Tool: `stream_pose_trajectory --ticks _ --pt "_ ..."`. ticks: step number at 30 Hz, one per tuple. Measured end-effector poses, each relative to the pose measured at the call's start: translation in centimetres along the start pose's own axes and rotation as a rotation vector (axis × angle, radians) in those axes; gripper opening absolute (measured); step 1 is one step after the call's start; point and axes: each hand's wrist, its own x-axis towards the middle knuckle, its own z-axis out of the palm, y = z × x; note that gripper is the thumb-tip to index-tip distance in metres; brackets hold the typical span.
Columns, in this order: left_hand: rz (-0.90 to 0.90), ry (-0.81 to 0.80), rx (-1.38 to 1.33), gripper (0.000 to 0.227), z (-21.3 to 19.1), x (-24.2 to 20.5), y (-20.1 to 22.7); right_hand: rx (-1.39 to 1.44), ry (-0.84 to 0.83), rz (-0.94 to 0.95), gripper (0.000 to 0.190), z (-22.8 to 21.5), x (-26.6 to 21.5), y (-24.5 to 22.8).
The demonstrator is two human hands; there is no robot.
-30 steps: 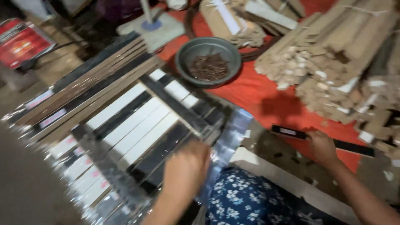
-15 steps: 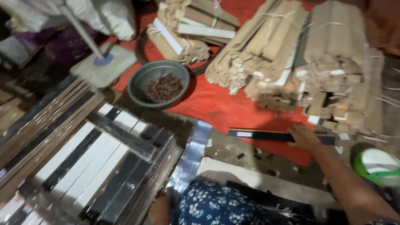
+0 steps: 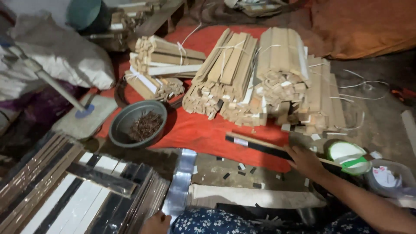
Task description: Applying adhesive strips to wooden slats and organizing them into stacks.
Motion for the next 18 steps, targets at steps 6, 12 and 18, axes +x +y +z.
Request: stream_pose_trajectory --ticks 6,12,18 --pt "0.024 -0.191 -1.531 0.04 -8.5 -6.3 15.2 0.197 -0.144 0.197 0.071 -3.8 -2.8 -0.2" --pt "0.188 -0.099 -2.009 0.036 -16.4 -13.5 31.1 0.923 -0.044 0.348 0.065 -9.0 -6.0 -2.1" --pt "0.302 0.065 -2.169 0.05 -17.4 -12.9 37.0 1.17 0.057 0.376 0.06 -10.1 -8.8 -2.6"
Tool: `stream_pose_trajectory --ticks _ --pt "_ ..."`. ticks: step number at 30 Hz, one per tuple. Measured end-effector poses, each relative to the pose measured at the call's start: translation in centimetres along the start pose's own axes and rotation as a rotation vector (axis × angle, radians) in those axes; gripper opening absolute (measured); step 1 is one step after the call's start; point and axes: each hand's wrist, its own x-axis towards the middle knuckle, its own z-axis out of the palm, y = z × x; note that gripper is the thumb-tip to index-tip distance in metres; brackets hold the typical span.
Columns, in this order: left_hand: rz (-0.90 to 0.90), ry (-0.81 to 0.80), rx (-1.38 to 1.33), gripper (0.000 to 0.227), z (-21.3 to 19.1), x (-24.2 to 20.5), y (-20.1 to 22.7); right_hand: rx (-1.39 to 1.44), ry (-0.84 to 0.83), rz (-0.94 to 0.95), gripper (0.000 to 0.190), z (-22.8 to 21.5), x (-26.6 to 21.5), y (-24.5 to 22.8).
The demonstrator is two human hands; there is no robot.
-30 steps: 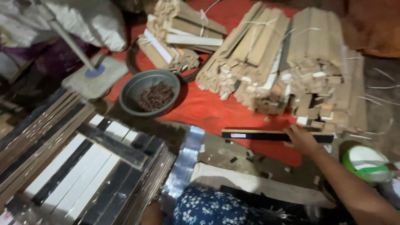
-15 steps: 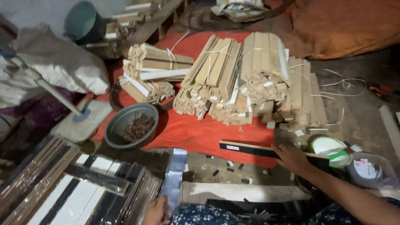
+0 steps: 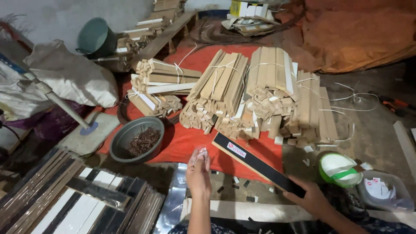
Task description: Applying adhesive strips to wooden slats and organizing them into stacks.
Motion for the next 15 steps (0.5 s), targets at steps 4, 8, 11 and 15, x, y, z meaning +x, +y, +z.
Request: stream_pose_trajectory --ticks 4,8,11,15 --pt "0.073 -0.001 -0.025 0.025 0.6 1.0 -2.3 -0.056 0.067 -0.046 0.065 -0.1 0.0 2.8" --pt "0.132 -0.127 -0.041 0.013 0.4 1.8 -4.0 0.014 0.002 0.015 0.061 -0.4 0.2 1.4" --pt "0.139 -0.135 -0.039 0.018 1.3 1.3 -4.1 0.004 -0.014 0.01 0.063 0.0 0.3 2.6" --pt "0.149 -0.02 0.065 0.045 2.4 0.3 -3.2 -0.187 0.019 -0.059 0.066 -0.1 0.3 2.7"
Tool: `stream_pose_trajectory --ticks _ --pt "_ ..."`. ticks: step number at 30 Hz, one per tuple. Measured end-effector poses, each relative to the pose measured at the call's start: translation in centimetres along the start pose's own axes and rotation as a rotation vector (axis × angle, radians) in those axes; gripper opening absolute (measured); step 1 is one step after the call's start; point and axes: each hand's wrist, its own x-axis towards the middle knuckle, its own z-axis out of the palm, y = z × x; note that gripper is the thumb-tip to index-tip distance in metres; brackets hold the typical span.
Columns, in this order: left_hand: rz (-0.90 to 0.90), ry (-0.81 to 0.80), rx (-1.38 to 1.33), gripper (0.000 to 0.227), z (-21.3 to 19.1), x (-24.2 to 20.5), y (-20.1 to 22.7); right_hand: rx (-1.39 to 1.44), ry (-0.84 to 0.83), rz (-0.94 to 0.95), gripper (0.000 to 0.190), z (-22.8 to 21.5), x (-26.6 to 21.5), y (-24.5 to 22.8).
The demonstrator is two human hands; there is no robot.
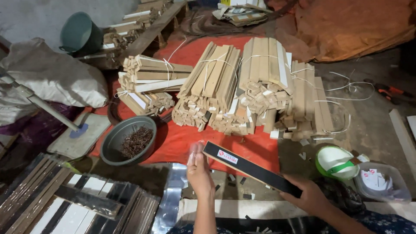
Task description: Applying adhesive strips to wooden slats and organizing them into stacks.
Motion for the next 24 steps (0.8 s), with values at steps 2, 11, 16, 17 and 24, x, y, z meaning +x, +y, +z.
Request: stream_pose_trajectory --ticks 2,11,16,17,24 --pt "0.009 0.035 0.101 0.05 0.3 -0.5 0.8 -0.024 0.0 -0.058 0.066 -0.8 0.1 -1.0" --pt "0.322 -0.183 0.569 0.075 -1.1 -1.0 1.5 -0.473 0.155 -0.343 0.076 -2.8 1.0 -3.0" --pt "0.369 -0.045 0.517 0.101 0.3 -2.8 2.9 -0.271 0.071 -0.247 0.077 -1.9 0.7 -1.6" --pt "0.368 -0.045 0.516 0.101 -0.1 -2.7 2.4 -0.272 0.071 -0.247 0.077 -2.0 0.6 -2.0" --pt "0.559 -0.008 0.815 0.054 -2.9 -1.8 -0.3 -0.297 0.072 -0.283 0.075 -2.8 0.4 -2.9"
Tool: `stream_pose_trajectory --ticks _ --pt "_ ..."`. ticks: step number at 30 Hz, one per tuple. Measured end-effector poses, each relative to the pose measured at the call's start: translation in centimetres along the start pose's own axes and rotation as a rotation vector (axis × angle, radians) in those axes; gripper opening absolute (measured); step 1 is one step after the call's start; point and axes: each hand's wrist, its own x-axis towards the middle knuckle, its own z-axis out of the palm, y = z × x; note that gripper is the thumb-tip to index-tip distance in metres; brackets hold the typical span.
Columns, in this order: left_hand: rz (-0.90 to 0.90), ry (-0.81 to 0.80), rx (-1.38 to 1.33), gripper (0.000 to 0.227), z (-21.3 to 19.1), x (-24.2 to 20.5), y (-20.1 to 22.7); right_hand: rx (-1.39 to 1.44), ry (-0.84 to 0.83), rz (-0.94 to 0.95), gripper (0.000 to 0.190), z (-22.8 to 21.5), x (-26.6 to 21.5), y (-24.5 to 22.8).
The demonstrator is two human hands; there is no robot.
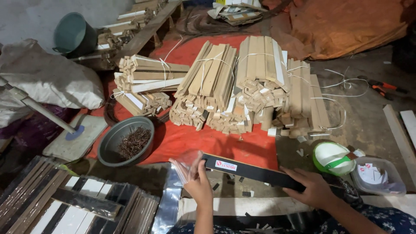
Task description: Applying adhesive strips to wooden slats and organizing them into stacks.
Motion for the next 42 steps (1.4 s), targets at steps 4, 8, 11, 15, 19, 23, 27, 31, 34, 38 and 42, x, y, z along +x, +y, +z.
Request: stream_pose_trajectory --ticks 4,8,11,15,19,23,27,31,34,38,42 --pt "0.057 -0.04 0.055 0.095 -0.2 -0.3 0.6 -0.124 0.06 -0.13 0.073 -0.3 0.0 0.8" --pt "-0.262 0.009 -0.254 0.105 0.4 0.0 2.4 -0.034 0.005 -0.056 0.072 0.2 -0.1 1.2" --pt "-0.26 0.138 -0.212 0.113 0.9 -0.1 2.1 0.055 -0.071 0.074 0.069 1.1 -0.4 1.3" --pt "-0.196 0.135 -0.239 0.103 1.0 -1.2 1.2 0.143 -0.137 0.12 0.069 1.4 -0.6 0.9" --pt "-0.069 0.08 -0.044 0.08 0.6 -1.8 0.1 0.14 -0.163 0.139 0.069 1.7 -0.7 1.6" --pt "-0.154 0.083 -0.179 0.074 0.4 -1.6 0.9 0.173 -0.212 0.189 0.069 2.0 -0.9 1.6" --pt "-0.411 0.161 -0.454 0.039 0.5 -1.7 -2.2 0.203 -0.163 0.168 0.067 2.5 -0.9 1.9" --pt "-0.561 0.169 -0.509 0.035 0.5 -0.8 1.2 0.239 -0.161 0.176 0.067 2.7 -1.0 2.0" --pt "-0.585 0.246 -0.612 0.036 0.4 -0.6 0.7 0.206 -0.155 0.175 0.068 2.9 -1.3 2.1" --pt "-0.595 0.224 -0.632 0.037 0.3 -0.2 1.8 0.225 -0.122 0.119 0.066 2.7 -1.1 1.7" --pt "-0.596 0.21 -0.679 0.026 -0.1 -0.3 -2.0 0.23 -0.146 0.161 0.067 3.2 -1.3 2.2"
